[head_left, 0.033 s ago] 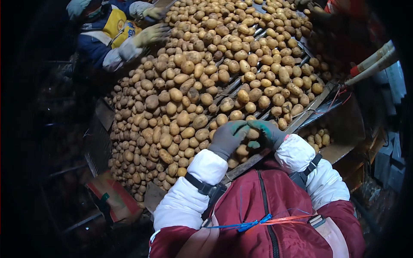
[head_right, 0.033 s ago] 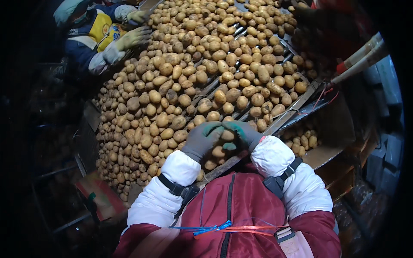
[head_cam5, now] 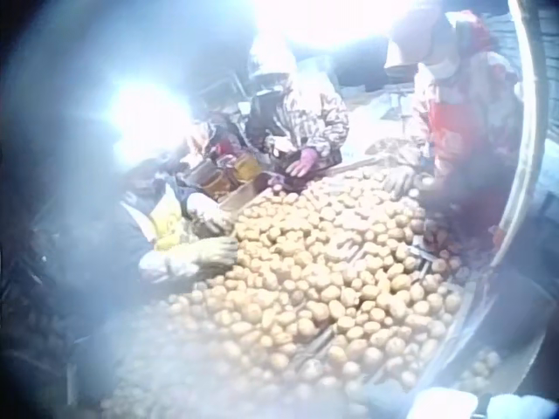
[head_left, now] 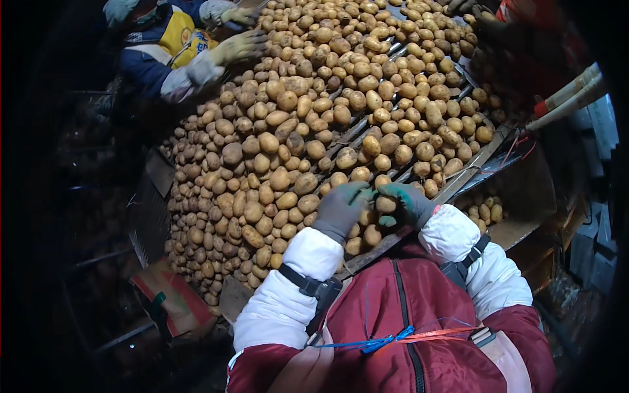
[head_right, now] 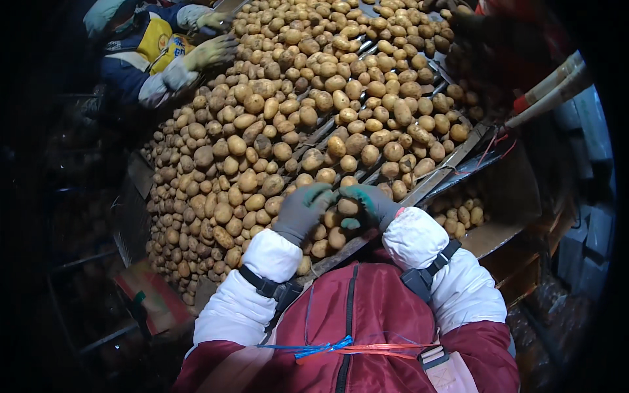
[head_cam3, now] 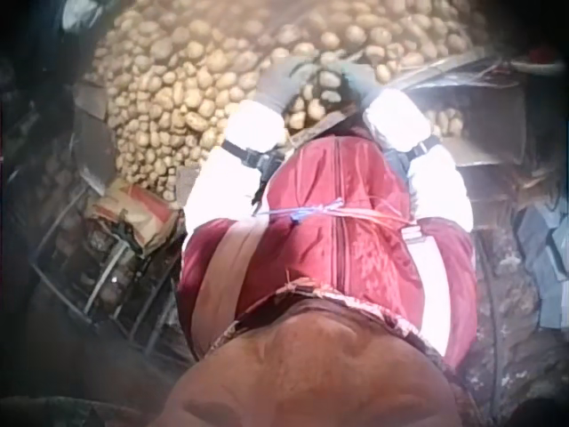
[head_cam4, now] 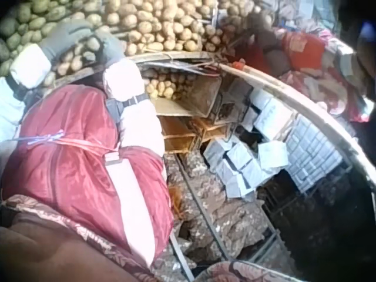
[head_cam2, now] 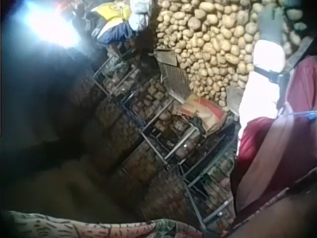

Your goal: Sorting potatoes from a large pile into containers or onto a sorting mechanism.

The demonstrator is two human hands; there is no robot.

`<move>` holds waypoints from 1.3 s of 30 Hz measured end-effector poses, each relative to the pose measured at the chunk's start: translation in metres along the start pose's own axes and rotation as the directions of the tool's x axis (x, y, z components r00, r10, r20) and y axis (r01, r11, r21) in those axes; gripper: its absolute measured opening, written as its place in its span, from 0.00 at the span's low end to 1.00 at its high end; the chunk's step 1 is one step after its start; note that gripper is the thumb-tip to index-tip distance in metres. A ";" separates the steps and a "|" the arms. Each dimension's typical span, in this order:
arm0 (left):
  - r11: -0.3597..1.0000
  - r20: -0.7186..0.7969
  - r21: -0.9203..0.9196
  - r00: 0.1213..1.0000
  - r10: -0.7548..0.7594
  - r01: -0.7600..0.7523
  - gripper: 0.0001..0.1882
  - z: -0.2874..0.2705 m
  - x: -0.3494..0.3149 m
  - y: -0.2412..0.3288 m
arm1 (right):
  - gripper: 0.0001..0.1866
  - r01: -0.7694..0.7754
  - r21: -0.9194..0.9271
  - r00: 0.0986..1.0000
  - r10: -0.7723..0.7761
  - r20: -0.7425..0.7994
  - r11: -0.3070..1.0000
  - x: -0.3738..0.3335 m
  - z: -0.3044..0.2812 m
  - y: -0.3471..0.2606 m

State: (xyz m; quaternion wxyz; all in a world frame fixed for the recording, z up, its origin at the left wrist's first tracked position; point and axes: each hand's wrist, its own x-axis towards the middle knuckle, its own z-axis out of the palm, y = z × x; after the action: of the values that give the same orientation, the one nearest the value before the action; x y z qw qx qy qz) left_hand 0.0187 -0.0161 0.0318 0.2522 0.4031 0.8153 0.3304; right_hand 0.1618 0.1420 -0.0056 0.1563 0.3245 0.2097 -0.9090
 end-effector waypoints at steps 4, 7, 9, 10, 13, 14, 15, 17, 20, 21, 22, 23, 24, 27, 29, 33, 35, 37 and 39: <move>0.980 -0.171 0.185 0.984 -0.045 0.077 0.19 -0.032 0.003 -0.031 | 0.09 0.297 -0.520 0.955 -0.243 0.172 0.800 -0.003 -0.012 -0.004; 0.951 -0.208 0.308 0.975 0.071 -0.004 0.23 -0.023 0.031 -0.042 | 0.04 0.602 -0.759 0.768 -0.442 0.464 0.249 -0.008 -0.010 -0.005; 0.921 -0.103 0.389 0.992 0.074 -0.028 0.28 -0.004 0.053 -0.044 | 0.08 0.674 -0.729 0.680 -0.487 0.547 0.122 -0.004 -0.022 0.001; 0.904 -0.095 0.427 0.995 0.040 0.005 0.28 0.004 0.063 -0.045 | 0.08 0.667 -0.736 0.684 -0.489 0.541 0.119 -0.003 -0.028 0.007; 0.951 -0.084 0.298 0.994 -0.063 0.085 0.25 0.006 0.087 -0.041 | 0.14 0.693 -0.700 0.620 -0.639 0.455 0.174 -0.011 -0.039 0.016; 0.963 -0.090 0.246 0.992 -0.094 0.113 0.25 0.004 0.086 -0.041 | 0.11 0.551 -0.594 0.815 -0.532 0.232 0.586 -0.018 -0.036 0.013; 0.970 -0.098 0.198 0.988 -0.123 0.140 0.26 0.001 0.085 -0.043 | 0.09 0.313 -0.359 0.948 -0.311 0.065 0.879 -0.022 -0.032 0.011; 0.982 -0.086 0.071 0.982 -0.167 0.173 0.25 -0.005 0.077 -0.047 | 0.13 0.344 -0.339 0.939 -0.332 0.095 0.876 -0.026 -0.029 0.015; 0.919 -0.053 -0.315 0.963 -0.265 0.236 0.24 -0.014 0.058 -0.038 | 0.16 0.316 -0.196 0.949 -0.309 0.065 0.928 -0.031 -0.020 0.014; 0.797 -0.013 -0.549 0.951 -0.310 0.252 0.25 -0.018 0.053 -0.034 | 0.16 0.325 -0.204 0.946 -0.315 0.083 0.924 -0.028 -0.017 0.010; 0.613 0.039 -0.736 0.922 -0.386 0.287 0.24 -0.022 0.047 -0.024 | 0.17 0.258 -0.166 0.965 -0.245 0.095 0.952 -0.025 -0.012 0.006; 0.511 0.113 -0.790 0.899 -0.424 0.340 0.24 -0.026 0.044 -0.029 | 0.18 0.186 -0.131 0.979 -0.173 0.109 0.974 -0.021 -0.008 0.002; 0.408 0.132 -0.866 0.919 -0.370 0.289 0.24 -0.028 0.039 -0.022 | 0.23 0.143 -0.077 0.984 -0.134 0.118 0.987 -0.013 -0.008 0.002; 0.193 0.238 -0.914 0.858 -0.455 0.356 0.24 -0.049 0.017 0.024 | 0.27 0.114 -0.055 0.961 -0.096 0.259 0.992 -0.008 0.022 -0.011; 0.157 0.198 -0.948 0.898 -0.392 0.277 0.22 -0.045 0.009 0.034 | 0.29 0.058 0.028 0.970 -0.063 0.236 0.998 -0.008 0.039 -0.013; 0.798 0.034 -0.601 0.999 -0.029 0.044 0.21 -0.035 -0.009 0.031 | 0.30 0.331 -0.106 0.923 -0.298 0.245 0.938 -0.007 0.054 -0.004; 0.875 0.094 -0.476 0.994 -0.047 0.086 0.21 -0.023 -0.016 0.025 | 0.31 0.092 -0.091 0.957 -0.063 0.284 0.992 -0.007 0.040 -0.006; 0.758 0.044 -0.647 0.996 -0.079 0.089 0.20 -0.028 -0.015 0.019 | 0.32 0.065 -0.104 0.979 -0.043 0.200 0.992 -0.019 0.033 -0.009; 0.891 -0.057 -0.453 0.998 -0.004 -0.022 0.20 -0.039 -0.017 -0.004 | 0.30 0.150 -0.148 0.978 -0.125 0.170 0.978 -0.036 0.021 -0.009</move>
State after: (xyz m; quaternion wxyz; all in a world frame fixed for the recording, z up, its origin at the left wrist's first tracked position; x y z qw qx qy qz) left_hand -0.0007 -0.0450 0.0565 0.3145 0.3276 0.7208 0.5237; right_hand 0.1736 0.1450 0.0352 0.1347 0.2218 0.2907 -0.9209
